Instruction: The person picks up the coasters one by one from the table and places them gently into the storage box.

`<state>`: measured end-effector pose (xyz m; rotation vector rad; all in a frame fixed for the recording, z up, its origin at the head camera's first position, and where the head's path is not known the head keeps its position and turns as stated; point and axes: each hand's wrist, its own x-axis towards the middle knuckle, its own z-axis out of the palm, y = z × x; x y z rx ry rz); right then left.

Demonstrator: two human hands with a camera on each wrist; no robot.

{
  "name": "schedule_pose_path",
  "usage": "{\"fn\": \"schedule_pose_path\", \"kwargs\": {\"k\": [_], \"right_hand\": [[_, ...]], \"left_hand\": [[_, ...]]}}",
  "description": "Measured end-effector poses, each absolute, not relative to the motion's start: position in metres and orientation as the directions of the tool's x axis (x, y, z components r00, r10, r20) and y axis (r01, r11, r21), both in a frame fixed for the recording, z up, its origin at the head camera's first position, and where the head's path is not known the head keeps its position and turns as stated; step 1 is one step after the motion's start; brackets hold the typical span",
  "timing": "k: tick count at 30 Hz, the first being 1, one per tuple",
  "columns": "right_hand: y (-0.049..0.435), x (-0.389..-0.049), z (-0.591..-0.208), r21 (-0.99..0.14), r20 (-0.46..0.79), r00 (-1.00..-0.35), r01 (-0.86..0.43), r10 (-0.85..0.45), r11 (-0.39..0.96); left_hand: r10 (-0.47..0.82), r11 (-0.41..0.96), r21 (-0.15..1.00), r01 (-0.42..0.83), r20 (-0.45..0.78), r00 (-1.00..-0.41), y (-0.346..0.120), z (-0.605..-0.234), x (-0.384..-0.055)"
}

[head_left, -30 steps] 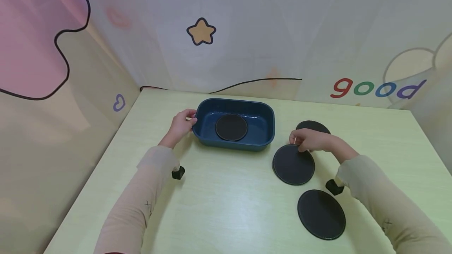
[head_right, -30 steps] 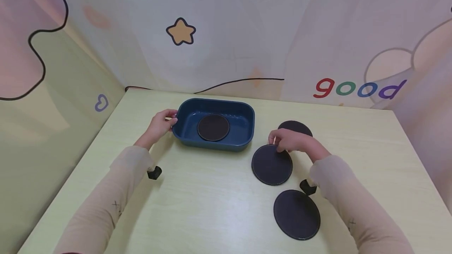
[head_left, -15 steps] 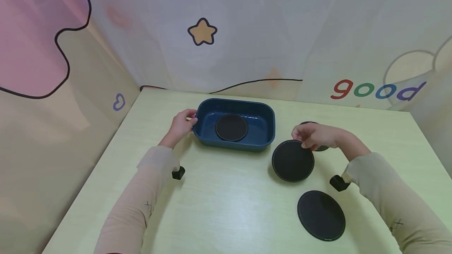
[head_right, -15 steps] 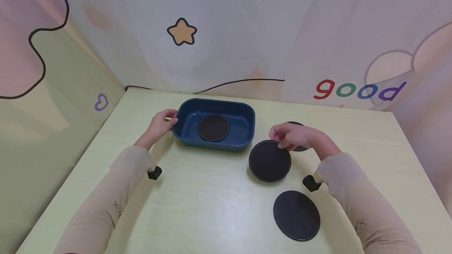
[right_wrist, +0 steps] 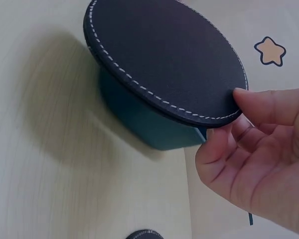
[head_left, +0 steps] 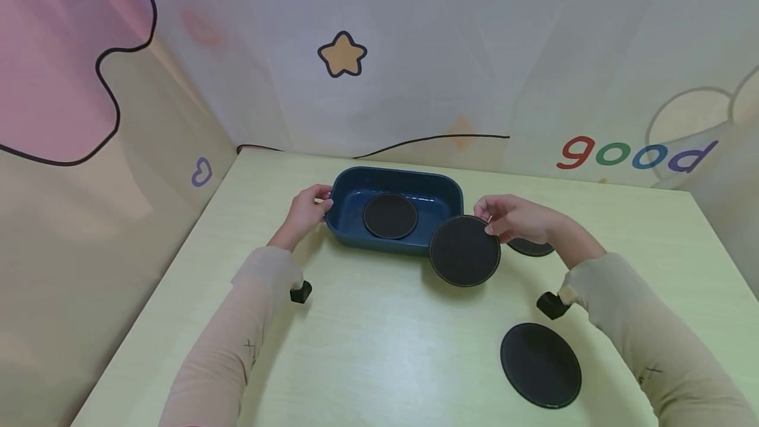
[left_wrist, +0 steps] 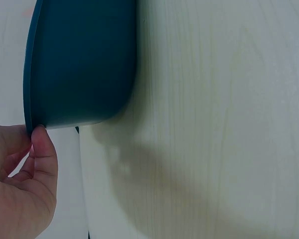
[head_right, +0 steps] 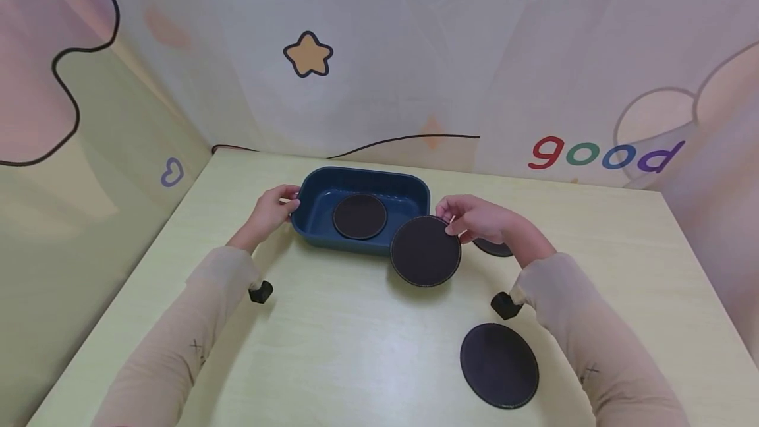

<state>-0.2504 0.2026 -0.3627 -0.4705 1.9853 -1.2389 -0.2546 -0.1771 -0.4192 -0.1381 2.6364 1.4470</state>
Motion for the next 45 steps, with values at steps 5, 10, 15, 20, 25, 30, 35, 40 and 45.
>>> {"fn": "schedule_pose_path", "kwargs": {"k": [5, 10, 15, 20, 25, 30, 35, 40, 45], "right_hand": [[0.189, -0.254, -0.363, -0.901, -0.356, -0.679, 0.068, -0.642, 0.428], [0.178, -0.257, -0.363, -0.918, -0.332, -0.701, 0.085, -0.632, 0.388], [0.166, -0.261, -0.364, -0.936, -0.31, -0.74, 0.129, -0.596, 0.327], [0.154, -0.266, -0.369, -0.951, -0.292, -0.776, 0.171, -0.559, 0.259], [0.139, -0.271, -0.372, -0.954, -0.294, -0.803, 0.212, -0.519, 0.212], [0.123, -0.276, -0.377, -0.953, -0.304, -0.826, 0.254, -0.475, 0.168], [0.112, -0.281, -0.384, -0.943, -0.333, -0.841, 0.303, -0.427, 0.138], [0.103, -0.285, -0.392, -0.936, -0.35, -0.852, 0.337, -0.389, 0.106], [0.096, -0.287, -0.399, -0.922, -0.383, -0.855, 0.378, -0.35, 0.086]], "left_hand": [[-0.012, 0.53, 0.838, -0.131, -0.148, -0.989, -0.178, -0.42, -0.255], [-0.013, 0.518, 0.845, -0.134, -0.149, -0.989, -0.178, -0.42, -0.254], [-0.014, 0.52, 0.843, -0.138, -0.153, -0.988, -0.178, -0.42, -0.254], [-0.018, 0.525, 0.84, -0.14, -0.154, -0.988, -0.178, -0.42, -0.255], [-0.016, 0.531, 0.837, -0.132, -0.146, -0.989, -0.178, -0.419, -0.255], [-0.017, 0.53, 0.838, -0.132, -0.145, -0.989, -0.178, -0.418, -0.255], [-0.016, 0.525, 0.84, -0.137, -0.151, -0.988, -0.178, -0.421, -0.257], [-0.022, 0.532, 0.835, -0.139, -0.15, -0.988, -0.179, -0.424, -0.258], [-0.028, 0.53, 0.837, -0.138, -0.146, -0.989, -0.179, -0.424, -0.258]]}}
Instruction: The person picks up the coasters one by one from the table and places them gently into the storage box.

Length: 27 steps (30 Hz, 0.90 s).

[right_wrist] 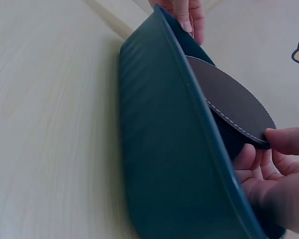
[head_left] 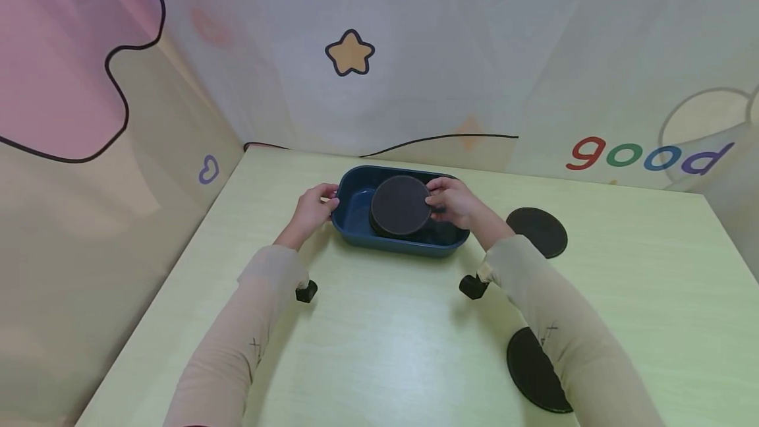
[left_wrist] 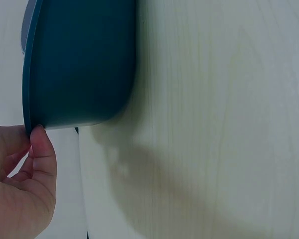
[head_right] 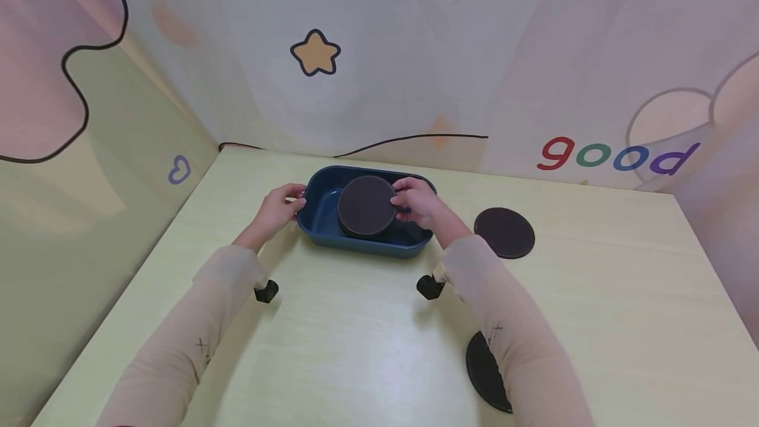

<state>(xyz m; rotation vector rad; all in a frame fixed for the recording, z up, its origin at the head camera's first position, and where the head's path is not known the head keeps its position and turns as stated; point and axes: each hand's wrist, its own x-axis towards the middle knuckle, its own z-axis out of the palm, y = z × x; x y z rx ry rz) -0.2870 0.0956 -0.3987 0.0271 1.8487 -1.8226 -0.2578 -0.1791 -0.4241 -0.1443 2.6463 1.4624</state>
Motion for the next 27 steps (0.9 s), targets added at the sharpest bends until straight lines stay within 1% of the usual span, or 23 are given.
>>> {"fn": "schedule_pose_path", "kwargs": {"k": [7, 18, 23, 27], "right_hand": [[0.087, -0.289, -0.409, -0.904, -0.426, -0.852, 0.415, -0.303, 0.106], [0.081, -0.293, -0.421, -0.889, -0.455, -0.862, 0.429, -0.222, 0.16], [0.079, -0.293, -0.421, -0.885, -0.452, -0.876, 0.415, -0.171, 0.212], [0.079, -0.293, -0.421, -0.868, -0.466, -0.871, 0.418, -0.153, 0.267]], "left_hand": [[-0.025, 0.529, 0.838, -0.135, -0.144, -0.989, -0.179, -0.423, -0.257], [-0.028, 0.53, 0.836, -0.141, -0.149, -0.989, -0.179, -0.423, -0.256], [-0.033, 0.532, 0.836, -0.138, -0.143, -0.989, -0.179, -0.422, -0.256], [-0.031, 0.53, 0.838, -0.132, -0.137, -0.99, -0.178, -0.421, -0.256]]}}
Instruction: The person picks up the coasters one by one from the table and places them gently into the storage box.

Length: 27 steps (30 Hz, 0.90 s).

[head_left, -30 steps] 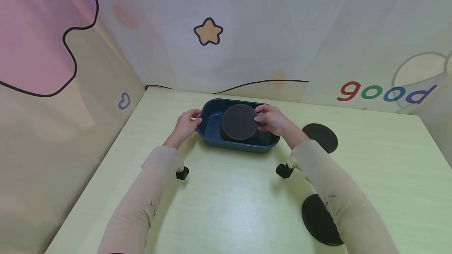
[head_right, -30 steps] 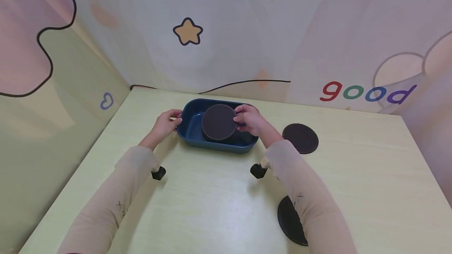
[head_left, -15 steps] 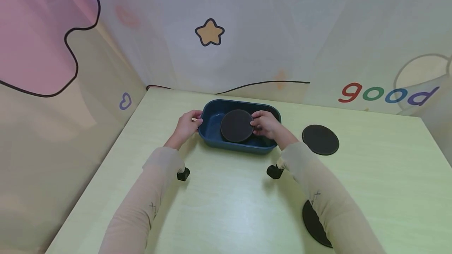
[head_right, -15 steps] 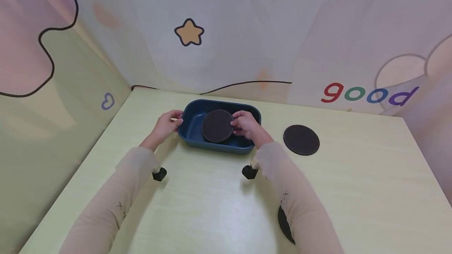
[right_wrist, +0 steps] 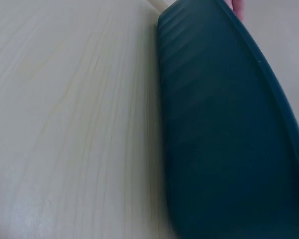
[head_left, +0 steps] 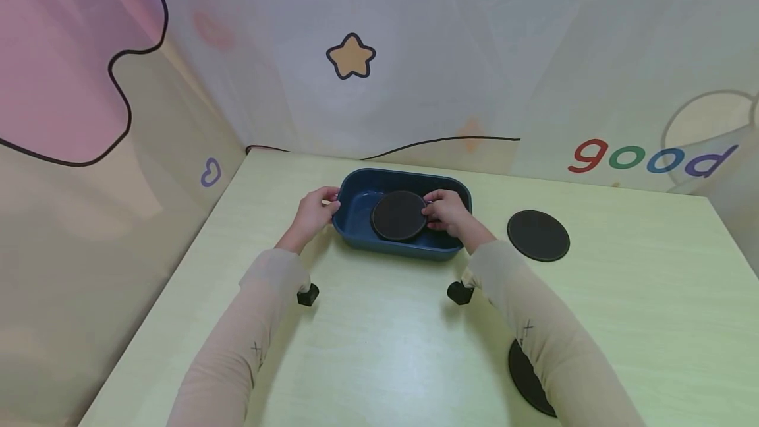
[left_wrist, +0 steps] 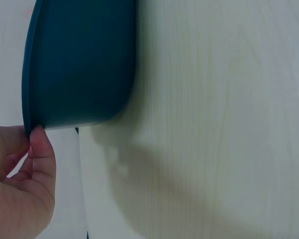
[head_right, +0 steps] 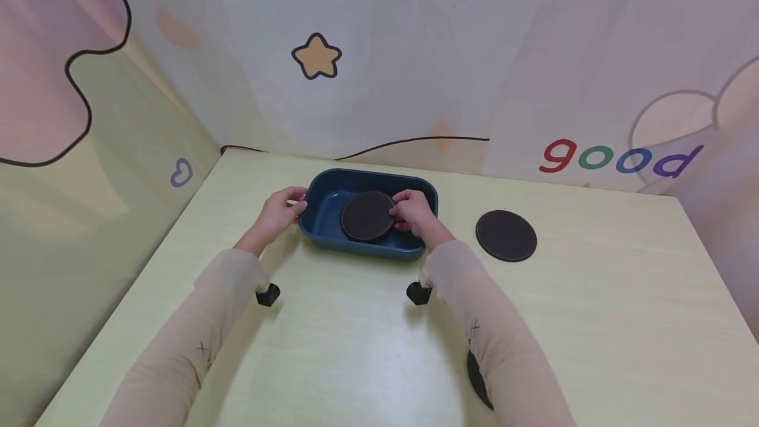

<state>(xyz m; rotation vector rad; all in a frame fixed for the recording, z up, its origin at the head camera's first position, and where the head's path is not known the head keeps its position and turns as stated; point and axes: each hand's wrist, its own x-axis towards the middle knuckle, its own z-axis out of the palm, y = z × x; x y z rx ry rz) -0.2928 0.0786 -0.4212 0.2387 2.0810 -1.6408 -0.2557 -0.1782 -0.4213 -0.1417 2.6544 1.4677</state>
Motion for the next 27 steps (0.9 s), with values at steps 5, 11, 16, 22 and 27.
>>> {"fn": "schedule_pose_path", "kwargs": {"k": [5, 11, 16, 22, 27], "right_hand": [[0.079, -0.294, -0.422, -0.843, -0.493, -0.861, 0.437, -0.126, 0.314], [0.081, -0.294, -0.414, -0.848, -0.461, -0.878, 0.393, -0.128, 0.357], [0.088, -0.294, -0.398, -0.852, -0.433, -0.879, 0.326, -0.199, 0.41], [0.105, -0.294, -0.382, -0.86, -0.375, -0.864, 0.19, -0.336, 0.473], [0.124, -0.291, -0.369, -0.839, -0.362, -0.839, 0.104, -0.406, 0.534]], "left_hand": [[-0.025, 0.518, 0.847, -0.125, -0.13, -0.991, -0.177, -0.422, -0.255], [-0.027, 0.517, 0.847, -0.127, -0.131, -0.991, -0.177, -0.422, -0.254], [-0.03, 0.52, 0.844, -0.132, -0.136, -0.99, -0.177, -0.419, -0.253], [-0.026, 0.52, 0.845, -0.123, -0.128, -0.991, -0.177, -0.419, -0.253], [-0.026, 0.523, 0.843, -0.123, -0.128, -0.991, -0.177, -0.419, -0.253]]}}
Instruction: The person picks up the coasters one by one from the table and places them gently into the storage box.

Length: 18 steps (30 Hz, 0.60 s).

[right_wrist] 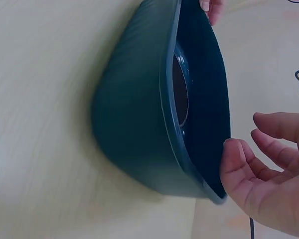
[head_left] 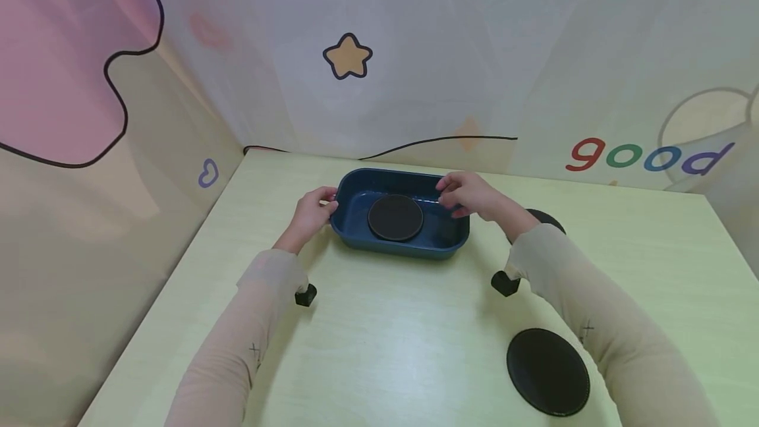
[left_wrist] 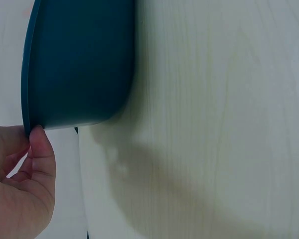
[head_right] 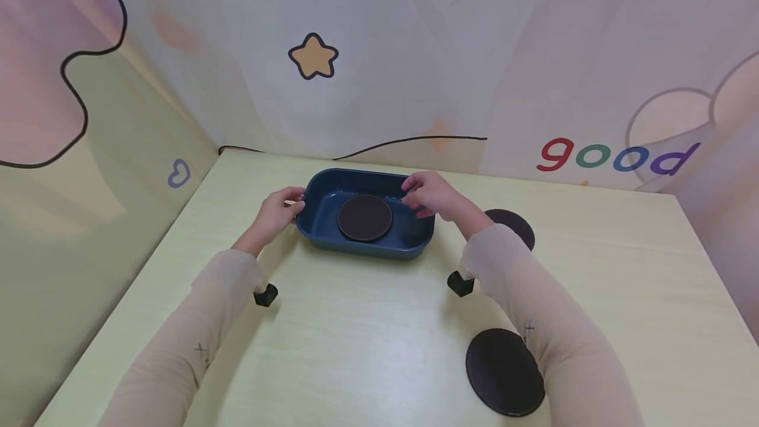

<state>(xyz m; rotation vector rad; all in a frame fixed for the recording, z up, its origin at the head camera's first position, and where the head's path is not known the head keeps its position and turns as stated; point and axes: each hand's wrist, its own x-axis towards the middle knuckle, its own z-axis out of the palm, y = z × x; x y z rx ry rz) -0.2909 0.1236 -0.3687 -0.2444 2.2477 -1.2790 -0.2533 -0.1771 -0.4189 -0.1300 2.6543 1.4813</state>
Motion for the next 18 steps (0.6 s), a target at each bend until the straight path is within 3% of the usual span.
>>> {"fn": "schedule_pose_path", "kwargs": {"k": [10, 18], "right_hand": [[0.161, -0.289, -0.363, -0.802, -0.335, -0.824, -0.005, -0.457, 0.597], [0.196, -0.294, -0.37, -0.785, -0.321, -0.842, -0.02, -0.434, 0.619]], "left_hand": [[-0.024, 0.524, 0.842, -0.128, -0.136, -0.99, -0.177, -0.419, -0.253], [-0.02, 0.538, 0.833, -0.132, -0.143, -0.989, -0.177, -0.419, -0.253]]}}
